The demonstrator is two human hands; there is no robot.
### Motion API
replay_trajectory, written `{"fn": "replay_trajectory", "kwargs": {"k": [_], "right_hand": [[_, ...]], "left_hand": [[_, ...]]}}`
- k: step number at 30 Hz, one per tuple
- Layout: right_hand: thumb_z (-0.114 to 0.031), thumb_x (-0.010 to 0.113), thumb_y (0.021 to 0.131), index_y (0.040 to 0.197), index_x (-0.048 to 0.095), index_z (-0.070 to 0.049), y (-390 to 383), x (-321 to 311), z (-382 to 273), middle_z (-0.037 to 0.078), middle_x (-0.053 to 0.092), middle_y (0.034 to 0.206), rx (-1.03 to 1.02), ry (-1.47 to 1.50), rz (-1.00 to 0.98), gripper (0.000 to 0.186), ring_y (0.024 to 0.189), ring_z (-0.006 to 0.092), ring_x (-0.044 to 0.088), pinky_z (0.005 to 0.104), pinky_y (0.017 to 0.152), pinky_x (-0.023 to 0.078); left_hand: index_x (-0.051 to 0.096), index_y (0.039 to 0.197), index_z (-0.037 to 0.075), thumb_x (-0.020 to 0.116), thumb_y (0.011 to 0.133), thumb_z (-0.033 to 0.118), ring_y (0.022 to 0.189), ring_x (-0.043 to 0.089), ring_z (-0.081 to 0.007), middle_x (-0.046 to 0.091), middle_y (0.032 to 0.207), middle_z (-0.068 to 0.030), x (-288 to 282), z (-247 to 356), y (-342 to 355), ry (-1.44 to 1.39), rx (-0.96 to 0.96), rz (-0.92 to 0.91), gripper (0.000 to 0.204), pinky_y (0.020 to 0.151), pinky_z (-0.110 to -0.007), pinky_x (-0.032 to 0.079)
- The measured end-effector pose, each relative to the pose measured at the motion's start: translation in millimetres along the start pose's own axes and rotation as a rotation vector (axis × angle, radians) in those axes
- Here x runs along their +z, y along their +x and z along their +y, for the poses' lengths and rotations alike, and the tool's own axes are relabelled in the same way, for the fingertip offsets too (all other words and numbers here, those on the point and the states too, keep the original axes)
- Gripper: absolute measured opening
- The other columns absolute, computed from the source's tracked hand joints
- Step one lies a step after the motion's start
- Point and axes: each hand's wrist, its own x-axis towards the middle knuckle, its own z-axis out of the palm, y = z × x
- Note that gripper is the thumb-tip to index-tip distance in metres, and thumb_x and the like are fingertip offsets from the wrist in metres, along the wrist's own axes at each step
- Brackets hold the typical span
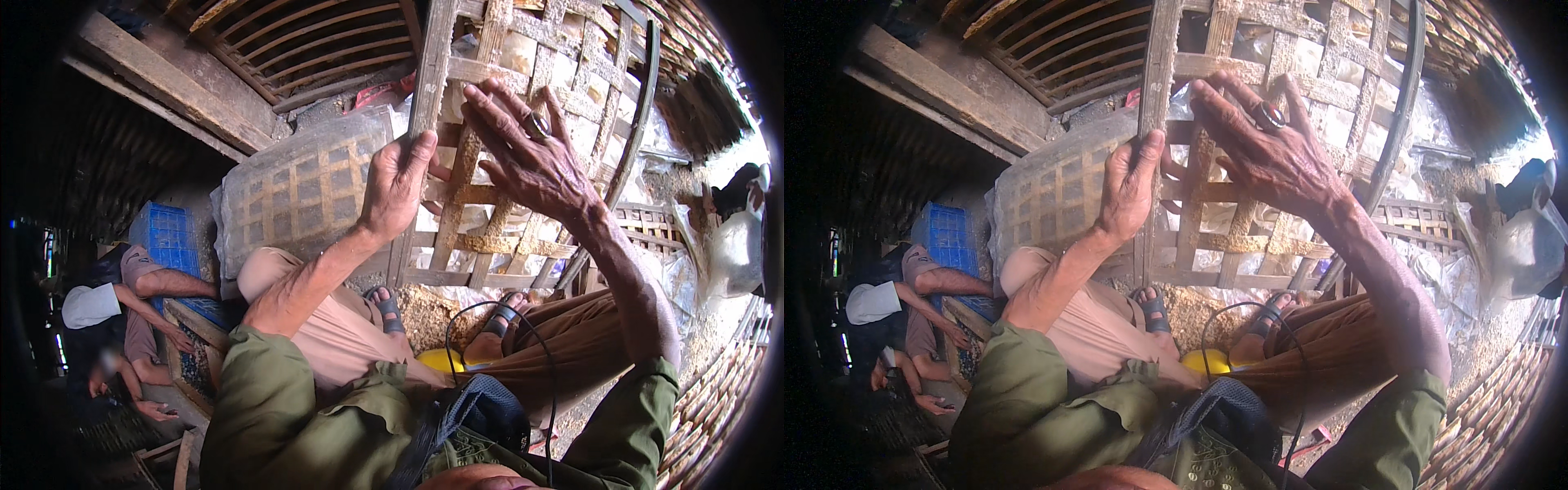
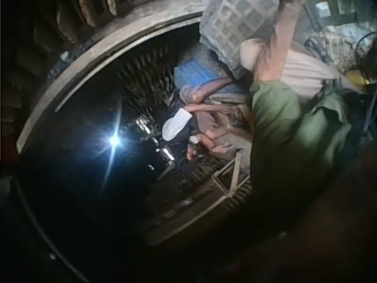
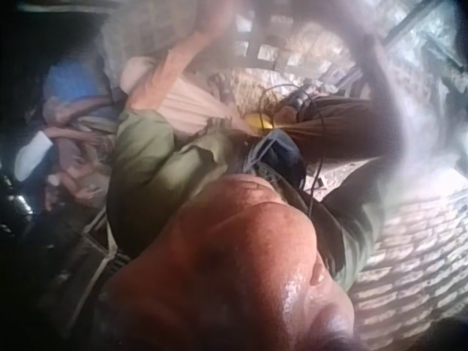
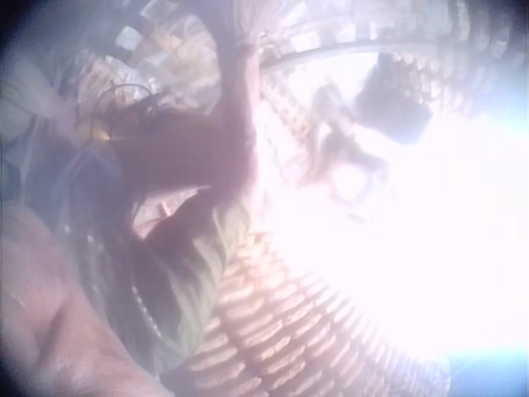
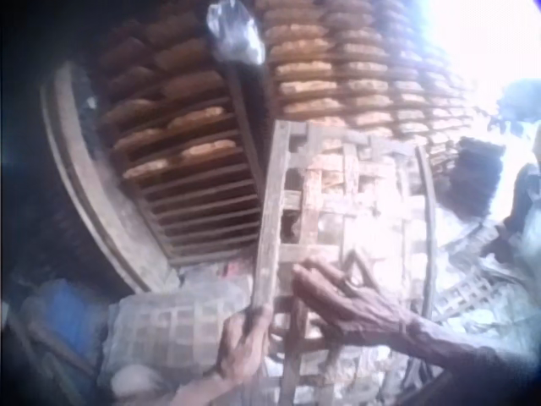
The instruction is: The person scoops granular material from a plastic bag and spreads it into a square wooden lattice tray. The person repeats this process with multiple trays, placing filled trays aside.
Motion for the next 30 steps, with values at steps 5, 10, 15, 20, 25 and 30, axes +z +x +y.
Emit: {"fn": "replay_trajectory", "kwargs": {"k": [5, 10, 15, 20, 25, 30], "right_hand": [[-0.025, 0.079, 0.092, 0.143, 0.062, -0.007, -4.7, 1.4, -4.6, 0.009, 0.053, 0.154, 0.042, 0.085, 0.125, 0.057, 0.147, 0.0249, 0.048, 0.0544, 0.125, 0.033], [-0.02, 0.082, 0.088, 0.128, 0.073, -0.013, -13.6, 13.7, 0.5, 0.006, 0.064, 0.138, -0.125, -0.021, 0.226, 0.042, 0.133, 0.0246, 0.059, 0.0591, 0.123, 0.034], [-0.022, 0.079, 0.088, 0.143, 0.062, -0.007, -8.0, 0.8, -25.6, 0.01, 0.051, 0.157, -0.188, 0.065, 0.066, 0.06, 0.146, 0.0277, 0.05, 0.0632, 0.123, 0.034], [-0.025, 0.083, 0.087, 0.092, 0.072, -0.004, -14.0, 14.1, -26.7, 0.01, 0.068, 0.108, -0.16, 0.146, 0.189, 0.025, 0.108, 0.0259, 0.069, 0.0552, 0.111, 0.048], [-0.011, 0.079, 0.092, 0.137, 0.063, -0.01, 10.6, -9.3, -27.5, 0.006, 0.073, 0.089, 0.292, 0.574, 0.289, 0.048, 0.07, 0.0158, 0.071, 0.036, 0.064, 0.062], [-0.006, 0.075, 0.094, 0.143, 0.061, -0.002, 16.3, -10.8, -29.0, 0.013, 0.076, 0.105, 0.466, 0.821, 0.274, 0.052, 0.074, 0.0196, 0.076, 0.0336, 0.064, 0.06]], "left_hand": [[0.066, 0.091, 0.004, 0.058, 0.11, 0.045, 0.065, 0.065, -0.0074, 0.063, 0.074, -0.0011, -7.1, -3.1, 3.0, 0.057, -0.016, -0.011, 0.046, 0.051, -0.022, 0.047], [0.067, 0.088, 0.004, 0.056, 0.11, 0.049, 0.068, 0.067, -0.0092, 0.061, 0.072, -0.0003, -1.9, 1.5, 0.6, -0.021, -0.065, -0.009, 0.051, 0.057, -0.022, 0.047], [0.067, 0.09, 0.005, 0.056, 0.11, 0.049, 0.065, 0.061, -0.0068, 0.059, 0.07, 0.0021, -19.1, -7.8, 2.9, 0.068, -0.019, -0.02, 0.05, 0.055, -0.024, 0.04], [0.062, 0.083, 0.007, 0.053, 0.112, 0.046, 0.065, 0.056, -0.0057, 0.061, 0.073, 0.0014, -11.1, -11.3, 14.1, -0.003, 0.133, 0.049, 0.05, 0.055, -0.026, 0.04], [0.063, 0.089, 0.006, 0.05, 0.112, 0.048, 0.062, 0.061, -0.006, 0.068, 0.076, -0.0029, -6.6, 8.3, 1.2, -0.022, -0.068, 0.031, 0.05, 0.05, -0.024, 0.044], [0.063, 0.095, 0.002, 0.048, 0.112, 0.05, 0.06, 0.064, -0.0075, 0.067, 0.074, -0.0032, 11.7, 2.0, -12.0, 0.015, -0.093, -0.022, 0.053, 0.05, -0.025, 0.049]]}}
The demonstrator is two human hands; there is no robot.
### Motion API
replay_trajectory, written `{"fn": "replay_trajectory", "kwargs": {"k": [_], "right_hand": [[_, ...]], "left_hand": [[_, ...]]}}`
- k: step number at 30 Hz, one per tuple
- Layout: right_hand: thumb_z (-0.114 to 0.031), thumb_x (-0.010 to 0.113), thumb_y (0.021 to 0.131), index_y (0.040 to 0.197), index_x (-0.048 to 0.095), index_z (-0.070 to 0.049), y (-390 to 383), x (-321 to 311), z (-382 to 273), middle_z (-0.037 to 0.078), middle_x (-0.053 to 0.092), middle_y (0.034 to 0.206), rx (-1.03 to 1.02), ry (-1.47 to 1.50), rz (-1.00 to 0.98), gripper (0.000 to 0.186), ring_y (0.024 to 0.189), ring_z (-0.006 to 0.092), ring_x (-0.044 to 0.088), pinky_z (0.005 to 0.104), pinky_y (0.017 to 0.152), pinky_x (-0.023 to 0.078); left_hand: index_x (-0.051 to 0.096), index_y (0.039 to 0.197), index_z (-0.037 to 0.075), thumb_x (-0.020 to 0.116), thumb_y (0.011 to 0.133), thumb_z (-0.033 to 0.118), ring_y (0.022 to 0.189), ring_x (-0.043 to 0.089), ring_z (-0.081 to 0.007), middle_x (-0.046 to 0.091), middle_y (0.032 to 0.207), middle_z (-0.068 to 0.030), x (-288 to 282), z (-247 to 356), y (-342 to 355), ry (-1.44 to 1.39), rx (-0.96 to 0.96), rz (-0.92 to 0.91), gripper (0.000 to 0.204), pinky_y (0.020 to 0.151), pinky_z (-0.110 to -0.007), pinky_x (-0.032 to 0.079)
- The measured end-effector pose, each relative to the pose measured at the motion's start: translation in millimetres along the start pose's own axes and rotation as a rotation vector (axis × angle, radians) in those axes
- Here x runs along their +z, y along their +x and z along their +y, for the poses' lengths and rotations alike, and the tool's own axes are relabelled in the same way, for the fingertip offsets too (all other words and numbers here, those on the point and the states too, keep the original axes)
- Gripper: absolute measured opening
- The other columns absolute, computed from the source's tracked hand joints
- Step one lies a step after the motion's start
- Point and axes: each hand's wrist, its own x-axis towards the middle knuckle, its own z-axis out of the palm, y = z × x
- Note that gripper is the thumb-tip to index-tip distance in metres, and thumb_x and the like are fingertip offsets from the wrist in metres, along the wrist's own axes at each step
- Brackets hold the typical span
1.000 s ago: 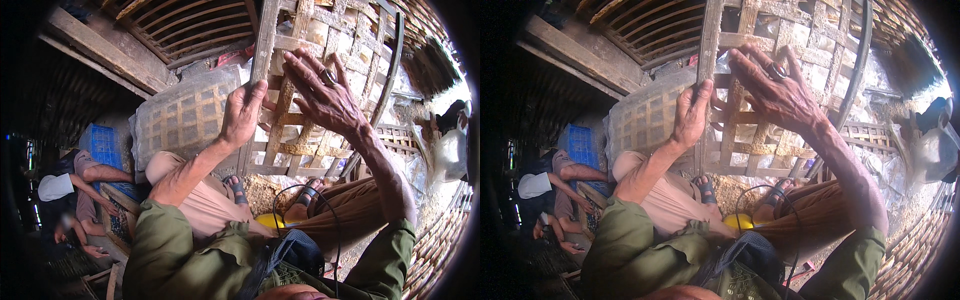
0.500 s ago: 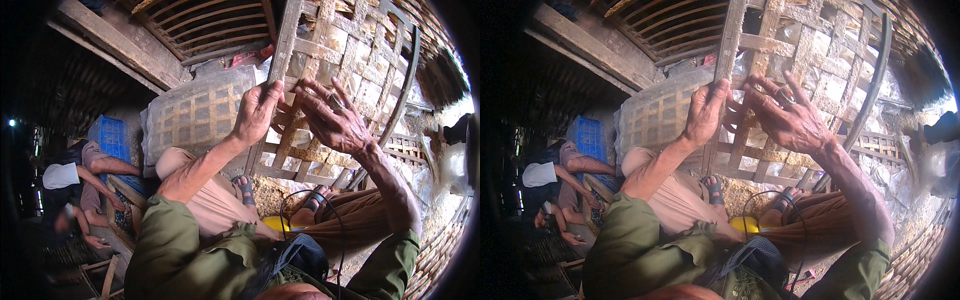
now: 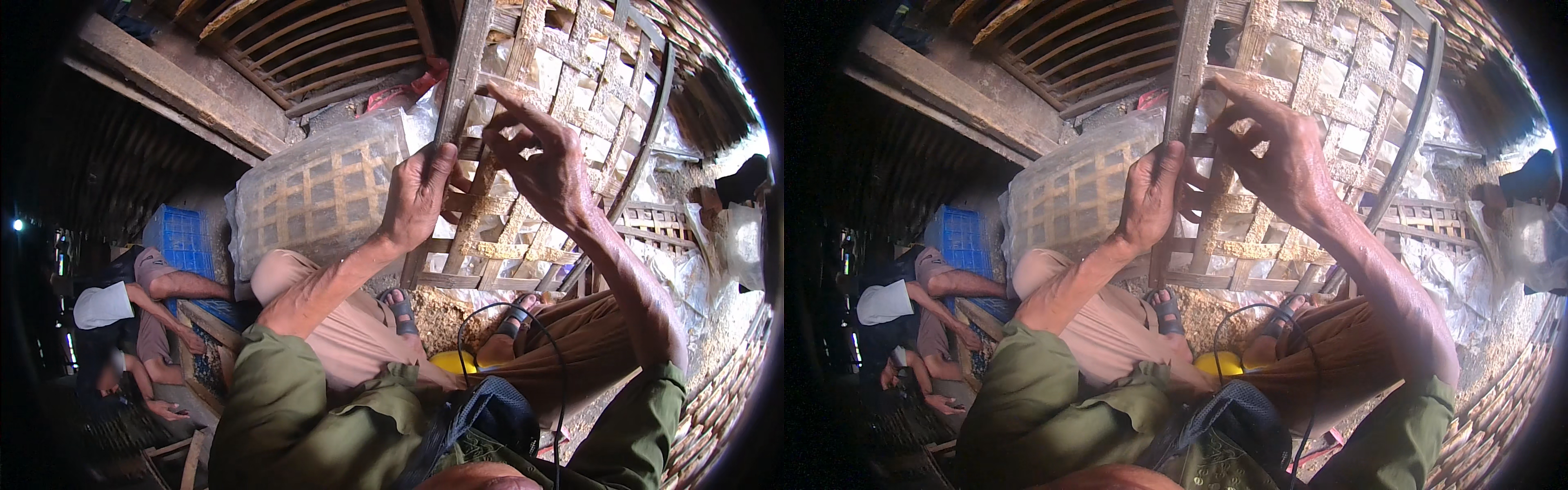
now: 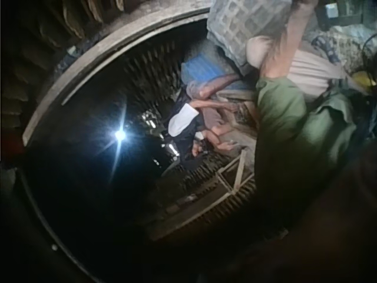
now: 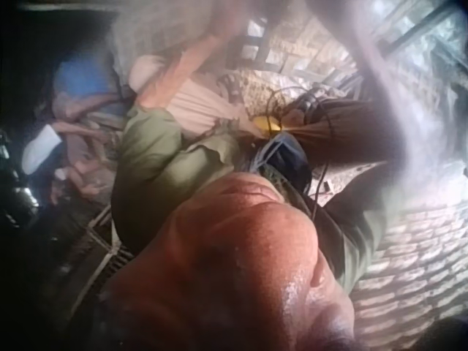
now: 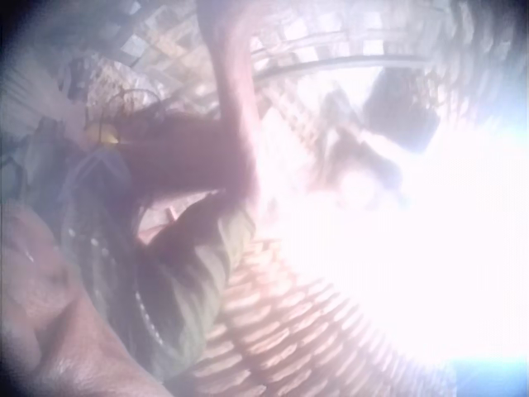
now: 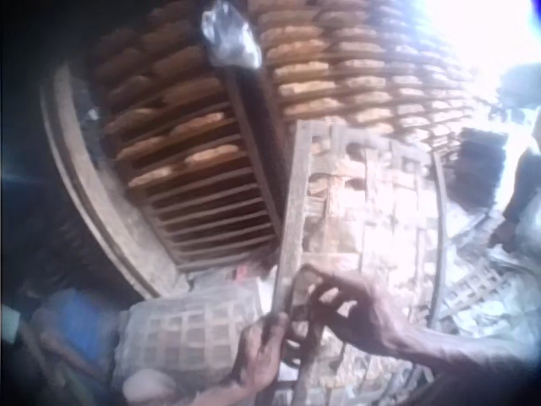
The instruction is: The person scoops granular material from a plastic bag and spreads it into a square wooden lattice tray. The person repeats this process with multiple trays, placing filled trays aside.
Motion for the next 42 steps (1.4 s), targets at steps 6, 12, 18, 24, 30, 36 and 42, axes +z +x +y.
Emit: {"fn": "replay_trajectory", "kwargs": {"k": [6, 12, 18, 24, 30, 36, 42], "right_hand": [[-0.006, 0.075, 0.093, 0.141, 0.063, 0.001, -13.0, 13.7, -0.4, 0.015, 0.069, 0.121, -0.055, -0.076, -0.073, 0.05, 0.085, 0.023, 0.075, 0.0356, 0.076, 0.061], [-0.011, 0.078, 0.09, 0.12, 0.076, -0.003, -18.7, 19.7, 2.1, 0.017, 0.067, 0.128, -0.142, -0.076, -0.171, 0.03, 0.096, 0.0279, 0.076, 0.0396, 0.08, 0.064], [-0.014, 0.081, 0.088, 0.117, 0.079, -0.01, -31.1, 21.4, 8.3, 0.015, 0.058, 0.144, -0.326, -0.225, -0.27, 0.029, 0.109, 0.0319, 0.071, 0.0436, 0.088, 0.062], [-0.021, 0.088, 0.082, 0.124, 0.073, -0.012, -35.2, 31.7, 1.1, 0.01, 0.066, 0.106, -0.106, -0.279, -0.215, 0.046, 0.104, 0.0303, 0.07, 0.0407, 0.085, 0.059], [-0.016, 0.081, 0.081, 0.091, 0.083, -0.011, -32.8, 43.1, 9.6, 0.013, 0.079, 0.096, -0.098, -0.067, -0.215, 0.012, 0.093, 0.0261, 0.078, 0.0392, 0.075, 0.061], [-0.012, 0.083, 0.084, 0.103, 0.084, -0.01, -33.9, 41.1, 6.2, 0.013, 0.079, 0.091, 0.068, -0.115, -0.336, 0.019, 0.07, 0.0179, 0.074, 0.0325, 0.068, 0.059], [-0.016, 0.075, 0.091, 0.098, 0.081, -0.005, -30.6, 42.7, 7.7, 0.014, 0.076, 0.078, 0.231, -0.081, -0.258, 0.015, 0.063, 0.0202, 0.073, 0.0366, 0.063, 0.058]], "left_hand": [[0.063, 0.098, 0.002, 0.045, 0.113, 0.05, 0.062, 0.067, -0.0101, 0.066, 0.076, -0.0028, 7.2, -7.4, 0.6, -0.02, 0.0, -0.017, 0.053, 0.05, -0.026, 0.052], [0.067, 0.105, 0.003, 0.046, 0.113, 0.048, 0.071, 0.062, -0.0085, 0.067, 0.082, -0.002, 0.4, -13.2, 0.0, -0.026, 0.022, 0.023, 0.051, 0.06, -0.024, 0.053], [0.069, 0.11, 0.003, 0.046, 0.113, 0.049, 0.074, 0.061, -0.0077, 0.069, 0.089, -0.0008, 1.8, -19.4, 7.4, 0.027, 0.063, 0.114, 0.051, 0.064, -0.025, 0.053], [0.071, 0.108, 0.003, 0.046, 0.113, 0.049, 0.082, 0.067, -0.0091, 0.073, 0.094, -0.0052, -5.3, -19.5, 9.0, -0.05, 0.04, 0.079, 0.053, 0.073, -0.026, 0.056], [0.067, 0.108, 0.001, 0.048, 0.113, 0.047, 0.08, 0.071, -0.0118, 0.072, 0.092, -0.0073, 4.1, -31.5, 11.7, -0.145, 0.091, 0.08, 0.05, 0.068, -0.026, 0.059], [0.066, 0.105, 0.001, 0.049, 0.112, 0.046, 0.083, 0.069, -0.0105, 0.072, 0.09, -0.0057, 5.2, -33.8, 5.2, -0.098, 0.063, 0.05, 0.049, 0.072, -0.025, 0.059], [0.066, 0.105, 0.002, 0.048, 0.113, 0.045, 0.077, 0.068, -0.0101, 0.069, 0.087, -0.0038, 7.2, -44.1, 5.7, -0.028, 0.121, 0.056, 0.047, 0.065, -0.025, 0.058]]}}
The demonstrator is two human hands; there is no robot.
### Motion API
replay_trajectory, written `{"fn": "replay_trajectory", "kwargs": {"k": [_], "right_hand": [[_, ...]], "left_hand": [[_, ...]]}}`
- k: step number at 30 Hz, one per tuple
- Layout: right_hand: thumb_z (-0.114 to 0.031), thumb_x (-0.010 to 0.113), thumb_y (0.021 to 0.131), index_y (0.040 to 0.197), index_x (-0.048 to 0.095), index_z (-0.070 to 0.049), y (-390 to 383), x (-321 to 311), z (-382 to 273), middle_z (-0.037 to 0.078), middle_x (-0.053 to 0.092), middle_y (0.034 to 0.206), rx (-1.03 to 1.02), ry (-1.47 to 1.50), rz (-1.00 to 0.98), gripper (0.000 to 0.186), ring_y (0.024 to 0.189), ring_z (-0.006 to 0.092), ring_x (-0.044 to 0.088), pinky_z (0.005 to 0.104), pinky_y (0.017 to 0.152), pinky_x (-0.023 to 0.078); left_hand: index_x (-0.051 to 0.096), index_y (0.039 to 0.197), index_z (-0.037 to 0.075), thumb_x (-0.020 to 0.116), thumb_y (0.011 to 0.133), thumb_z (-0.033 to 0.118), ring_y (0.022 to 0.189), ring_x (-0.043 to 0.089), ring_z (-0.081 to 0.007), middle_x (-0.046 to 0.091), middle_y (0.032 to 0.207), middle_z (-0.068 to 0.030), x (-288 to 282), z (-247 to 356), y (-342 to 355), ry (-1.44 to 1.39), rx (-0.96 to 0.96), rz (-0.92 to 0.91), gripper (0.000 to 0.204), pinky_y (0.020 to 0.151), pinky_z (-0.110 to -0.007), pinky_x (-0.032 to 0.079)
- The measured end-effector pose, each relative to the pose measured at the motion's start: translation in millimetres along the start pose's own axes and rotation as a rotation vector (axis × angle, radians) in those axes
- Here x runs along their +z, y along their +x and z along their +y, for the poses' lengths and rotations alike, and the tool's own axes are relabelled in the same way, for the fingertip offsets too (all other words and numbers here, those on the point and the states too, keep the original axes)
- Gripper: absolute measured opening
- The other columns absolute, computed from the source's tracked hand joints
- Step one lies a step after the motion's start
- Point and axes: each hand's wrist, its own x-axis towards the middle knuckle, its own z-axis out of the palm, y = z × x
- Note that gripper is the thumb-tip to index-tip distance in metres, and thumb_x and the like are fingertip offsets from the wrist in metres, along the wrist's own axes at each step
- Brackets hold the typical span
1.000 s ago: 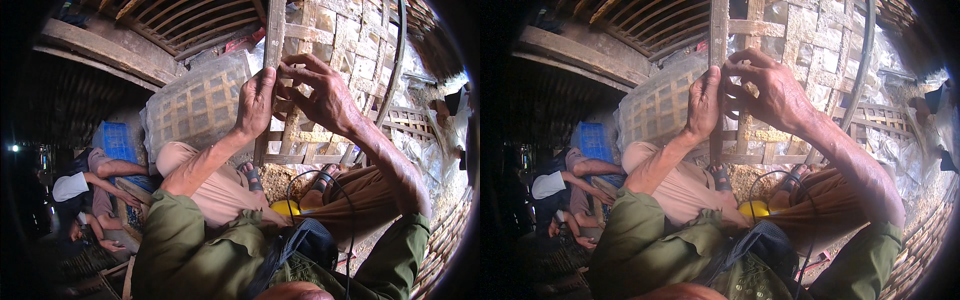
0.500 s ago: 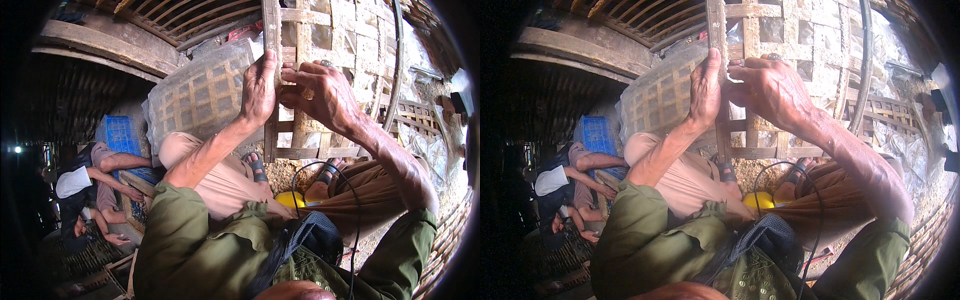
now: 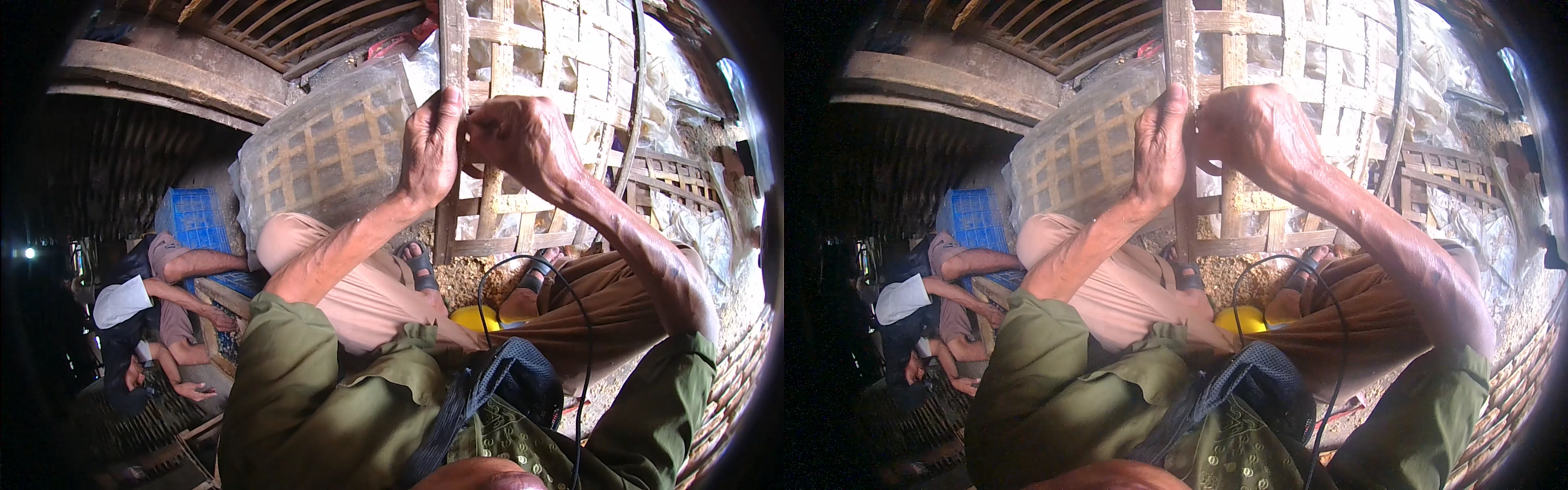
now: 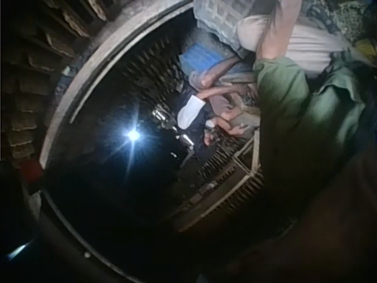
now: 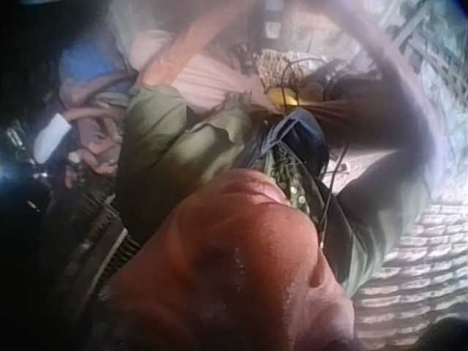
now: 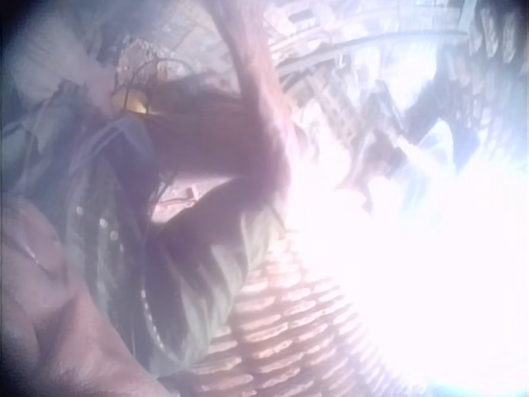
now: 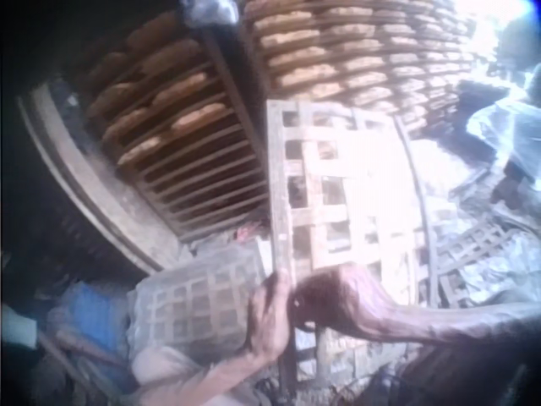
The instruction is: The person scoops granular material from a plastic bag and spreads it into a square wooden lattice tray. The person repeats this process with multiple trays, placing filled trays aside.
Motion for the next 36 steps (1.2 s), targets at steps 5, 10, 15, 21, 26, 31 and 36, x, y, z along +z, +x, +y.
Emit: {"fn": "replay_trajectory", "kwargs": {"k": [5, 10, 15, 21, 26, 31, 36], "right_hand": [[-0.017, 0.073, 0.094, 0.102, 0.076, -0.003, -0.3, -9.0, -2.6, 0.013, 0.075, 0.083, -0.107, -0.113, 0.096, 0.016, 0.065, 0.025, 0.074, 0.0382, 0.062, 0.059], [-0.016, 0.079, 0.092, 0.115, 0.074, -0.003, -13.6, -0.1, 9.9, 0.013, 0.07, 0.117, -0.402, -0.255, 0.091, 0.027, 0.092, 0.0268, 0.075, 0.0414, 0.076, 0.062], [-0.011, 0.082, 0.087, 0.106, 0.075, -0.01, 7.8, -24.2, 30.5, 0.009, 0.068, 0.119, -0.386, -0.151, 0.08, 0.02, 0.094, 0.0222, 0.072, 0.0363, 0.078, 0.062], [-0.027, 0.077, 0.093, 0.139, 0.049, -0.003, 18.4, -111.1, 77.4, 0.029, 0.043, 0.149, -0.052, -0.857, 0.814, 0.059, 0.13, 0.042, 0.053, 0.0507, 0.105, 0.053], [-0.05, 0.06, 0.106, 0.115, 0.064, 0.0, 10.3, -145.1, 76.5, 0.014, 0.069, 0.103, 0.427, 0.581, 0.503, 0.05, 0.092, 0.0261, 0.071, 0.036, 0.066, 0.063], [-0.053, 0.064, 0.103, 0.116, 0.07, 0.003, -0.3, -147.1, 49.0, 0.012, 0.069, 0.099, 0.325, 0.452, 0.516, 0.058, 0.075, 0.0192, 0.063, 0.0353, 0.057, 0.061], [-0.047, 0.069, 0.102, 0.113, 0.068, -0.006, 6.1, -177.7, 108.4, 0.009, 0.07, 0.1, 0.44, 0.474, 0.632, 0.042, 0.081, 0.0166, 0.067, 0.0306, 0.064, 0.057]], "left_hand": [[0.068, 0.103, 0.003, 0.049, 0.114, 0.043, 0.084, 0.061, -0.0075, 0.068, 0.089, -0.0005, 2.6, 21.6, -4.6, -0.145, -0.215, -0.019, 0.045, 0.073, -0.025, 0.053], [0.068, 0.098, 0.008, 0.05, 0.114, 0.041, 0.077, 0.047, -0.0028, 0.056, 0.083, 0.0078, 0.6, 8.3, 2.5, -0.06, -0.018, 0.091, 0.041, 0.065, -0.022, 0.039], [0.07, 0.097, 0.008, 0.05, 0.113, 0.041, 0.065, 0.052, -0.0063, 0.065, 0.088, -0.0001, -7.8, 17.6, 11.7, 0.049, 0.05, 0.052, 0.041, 0.055, -0.023, 0.041], [0.064, 0.115, -0.006, 0.048, 0.11, 0.05, 0.066, 0.076, -0.0238, 0.075, 0.093, -0.0192, -47.3, 31.3, 26.6, 0.005, 0.056, 0.006, 0.058, 0.045, -0.033, 0.066], [0.062, 0.118, -0.009, 0.051, 0.107, 0.058, 0.071, 0.074, -0.0237, 0.071, 0.098, -0.019, -46.9, 39.6, 31.5, 0.01, 0.011, 0.144, 0.069, 0.045, -0.035, 0.065], [0.065, 0.125, -0.002, 0.056, 0.11, 0.041, 0.078, 0.075, -0.0198, 0.073, 0.097, -0.0121, -61.5, 31.4, 48.8, -0.054, -0.052, -0.016, 0.046, 0.049, -0.031, 0.064], [0.067, 0.114, 0.005, 0.063, 0.107, 0.044, 0.061, 0.064, -0.0078, 0.068, 0.089, -0.005, -38.6, 22.2, 48.7, -0.025, -0.175, 0.056, 0.039, 0.043, -0.021, 0.053]]}}
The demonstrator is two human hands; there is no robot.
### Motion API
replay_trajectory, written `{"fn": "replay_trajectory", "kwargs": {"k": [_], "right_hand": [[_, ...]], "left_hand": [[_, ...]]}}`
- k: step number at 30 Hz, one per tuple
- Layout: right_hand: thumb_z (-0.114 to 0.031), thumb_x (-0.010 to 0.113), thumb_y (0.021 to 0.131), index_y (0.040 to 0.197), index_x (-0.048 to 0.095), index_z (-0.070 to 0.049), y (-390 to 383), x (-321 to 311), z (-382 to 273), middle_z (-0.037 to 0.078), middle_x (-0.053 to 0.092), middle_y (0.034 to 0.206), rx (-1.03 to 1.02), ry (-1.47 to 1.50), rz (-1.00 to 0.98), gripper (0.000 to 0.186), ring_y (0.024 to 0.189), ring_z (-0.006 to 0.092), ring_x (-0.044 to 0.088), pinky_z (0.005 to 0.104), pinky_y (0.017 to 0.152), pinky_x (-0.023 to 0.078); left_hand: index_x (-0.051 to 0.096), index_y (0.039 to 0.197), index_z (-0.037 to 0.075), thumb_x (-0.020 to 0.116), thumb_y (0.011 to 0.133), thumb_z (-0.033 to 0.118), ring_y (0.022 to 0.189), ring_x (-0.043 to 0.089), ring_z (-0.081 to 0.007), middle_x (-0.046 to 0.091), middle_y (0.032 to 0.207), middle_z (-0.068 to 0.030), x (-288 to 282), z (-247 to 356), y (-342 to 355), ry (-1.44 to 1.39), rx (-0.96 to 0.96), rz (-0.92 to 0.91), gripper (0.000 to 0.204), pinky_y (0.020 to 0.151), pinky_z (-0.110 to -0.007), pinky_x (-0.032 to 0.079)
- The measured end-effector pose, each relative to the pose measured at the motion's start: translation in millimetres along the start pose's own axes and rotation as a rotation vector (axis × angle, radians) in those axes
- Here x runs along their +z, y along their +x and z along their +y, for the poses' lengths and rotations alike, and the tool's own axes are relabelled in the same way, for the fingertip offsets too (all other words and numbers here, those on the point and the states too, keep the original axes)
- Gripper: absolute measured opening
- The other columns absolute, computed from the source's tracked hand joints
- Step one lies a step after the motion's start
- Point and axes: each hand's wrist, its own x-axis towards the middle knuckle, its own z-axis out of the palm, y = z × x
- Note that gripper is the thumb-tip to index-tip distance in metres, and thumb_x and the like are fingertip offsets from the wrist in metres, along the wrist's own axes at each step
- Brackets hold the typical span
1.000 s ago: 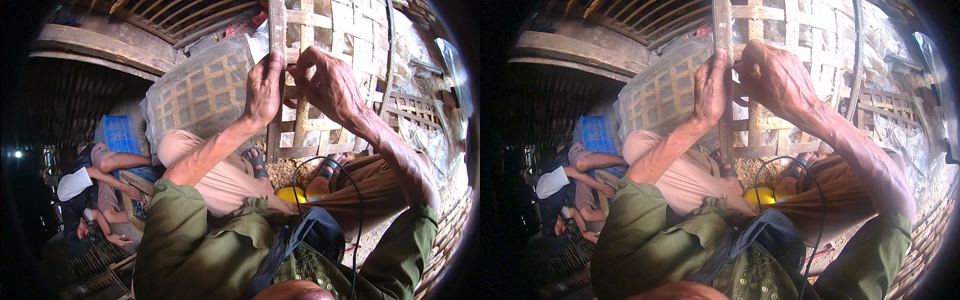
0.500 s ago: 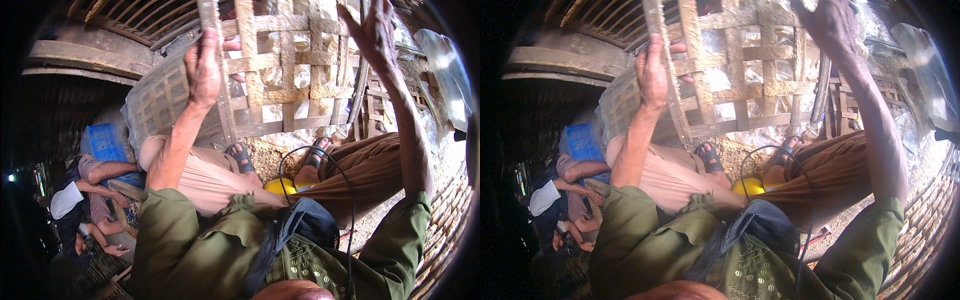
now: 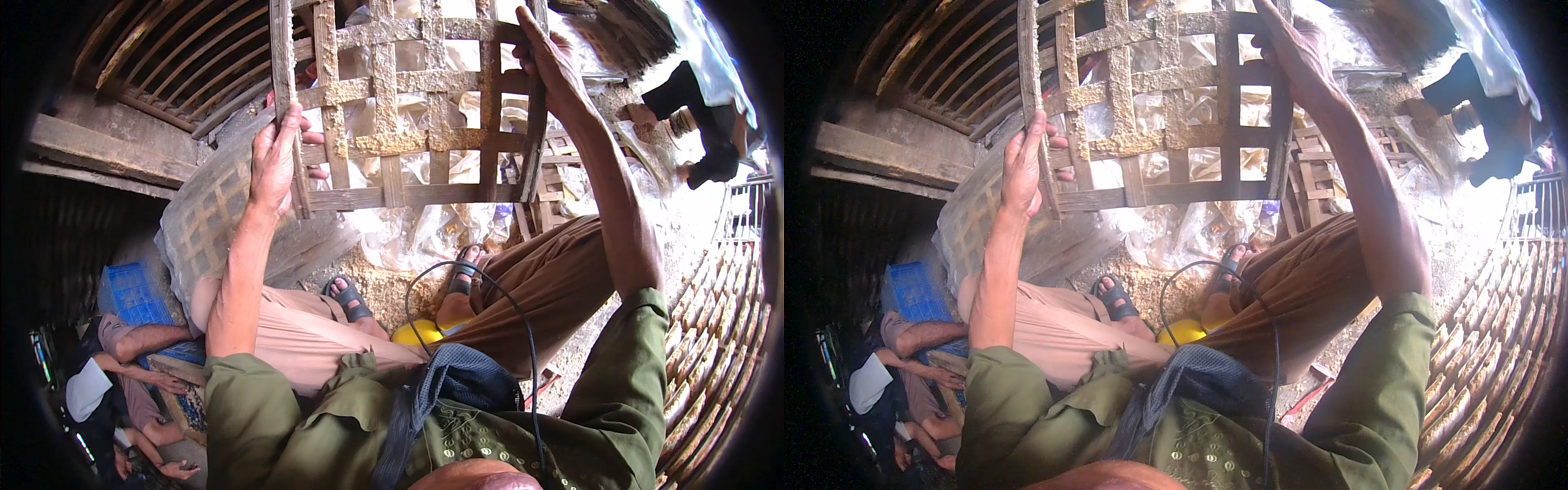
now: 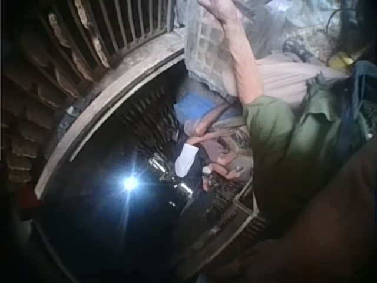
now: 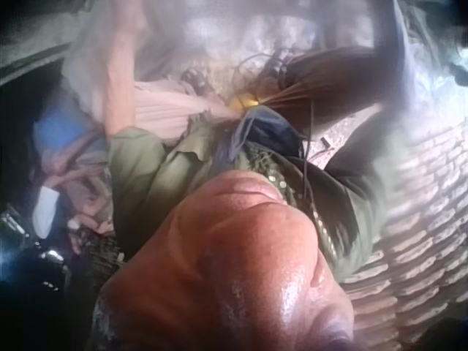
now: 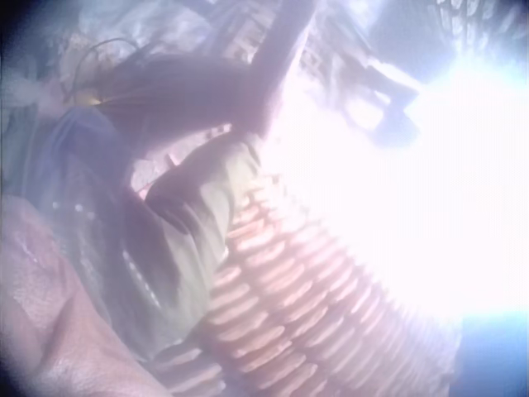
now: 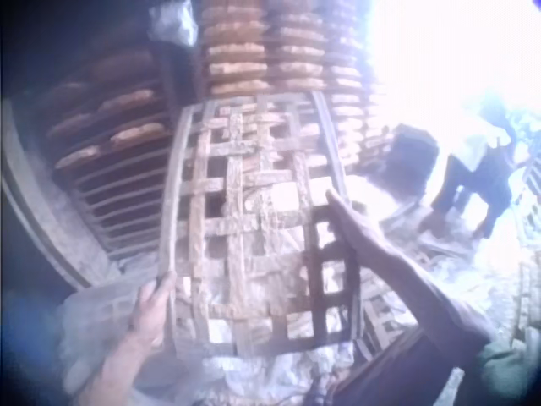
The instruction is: The person scoops granular material from a plastic bag and spreads it into a square wooden lattice tray. The person repeats this process with multiple trays, placing filled trays aside.
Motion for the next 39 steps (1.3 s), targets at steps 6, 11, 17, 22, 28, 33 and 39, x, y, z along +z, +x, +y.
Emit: {"fn": "replay_trajectory", "kwargs": {"k": [6, 11, 17, 22, 28, 33, 39], "right_hand": [[-0.049, 0.064, 0.103, 0.135, 0.059, -0.005, -11.6, 24.6, -5.0, 0.012, 0.075, 0.112, 0.023, 0.153, -0.482, 0.054, 0.091, 0.0168, 0.074, 0.0368, 0.084, 0.062], [-0.033, 0.068, 0.104, 0.132, 0.063, -0.003, -24.8, 0.2, -5.3, 0.01, 0.075, 0.118, -0.115, -0.234, -0.574, 0.042, 0.098, 0.0151, 0.074, 0.0341, 0.085, 0.063], [-0.027, 0.065, 0.103, 0.127, 0.06, 0.0, -26.2, 24.6, 6.4, 0.01, 0.072, 0.094, -0.306, -0.171, -0.467, 0.037, 0.083, 0.0152, 0.072, 0.0332, 0.076, 0.059], [-0.021, 0.07, 0.092, 0.117, 0.059, 0.003, -37.0, 30.7, -3.2, 0.013, 0.067, 0.097, -0.288, -0.249, -0.385, 0.036, 0.085, 0.0204, 0.071, 0.0353, 0.08, 0.057], [-0.015, 0.075, 0.086, 0.109, 0.058, 0.0, -31.7, 28.1, 5.9, 0.012, 0.066, 0.099, -0.35, -0.389, -0.36, 0.033, 0.089, 0.0221, 0.067, 0.037, 0.084, 0.057], [-0.018, 0.07, 0.096, 0.122, 0.061, 0.0, -35.4, 25.2, -3.2, 0.009, 0.069, 0.1, -0.123, -0.001, -0.51, 0.033, 0.089, 0.0163, 0.069, 0.0319, 0.079, 0.057], [-0.022, 0.073, 0.097, 0.116, 0.062, 0.0, -19.7, 13.7, 10.5, 0.008, 0.07, 0.098, -0.221, -0.213, -0.508, 0.031, 0.091, 0.0164, 0.07, 0.0324, 0.082, 0.057]], "left_hand": [[0.062, 0.101, 0.009, 0.062, 0.104, 0.055, 0.048, 0.052, -0.0067, 0.061, 0.078, -0.0035, -34.6, 20.0, -19.9, 0.124, 0.077, 0.242, 0.046, 0.032, -0.021, 0.04], [0.06, 0.099, 0.011, 0.062, 0.104, 0.056, 0.048, 0.051, -0.0067, 0.061, 0.077, -0.0038, -21.3, 46.0, -6.3, 0.042, 0.19, 0.314, 0.045, 0.034, -0.022, 0.04], [0.059, 0.099, 0.011, 0.061, 0.102, 0.061, 0.052, 0.053, -0.0089, 0.061, 0.077, -0.0036, -22.0, 47.7, -6.6, 0.066, 0.228, 0.441, 0.05, 0.037, -0.024, 0.041], [0.061, 0.101, 0.009, 0.06, 0.104, 0.058, 0.057, 0.056, -0.0085, 0.063, 0.078, -0.0047, -20.3, 45.1, -10.6, 0.061, 0.256, 0.432, 0.049, 0.037, -0.025, 0.042], [0.061, 0.101, 0.009, 0.06, 0.105, 0.055, 0.061, 0.058, -0.0082, 0.063, 0.078, -0.0047, -17.1, 47.7, -15.5, 0.073, 0.259, 0.423, 0.047, 0.037, -0.025, 0.042], [0.061, 0.101, 0.009, 0.06, 0.105, 0.055, 0.062, 0.058, -0.0079, 0.062, 0.078, -0.004, -23.9, 48.5, -13.6, 0.073, 0.261, 0.443, 0.046, 0.037, -0.025, 0.041], [0.061, 0.1, 0.011, 0.061, 0.105, 0.055, 0.062, 0.056, -0.0072, 0.062, 0.077, -0.0027, -14.8, 51.9, -10.7, 0.047, 0.251, 0.465, 0.044, 0.038, -0.024, 0.04]]}}
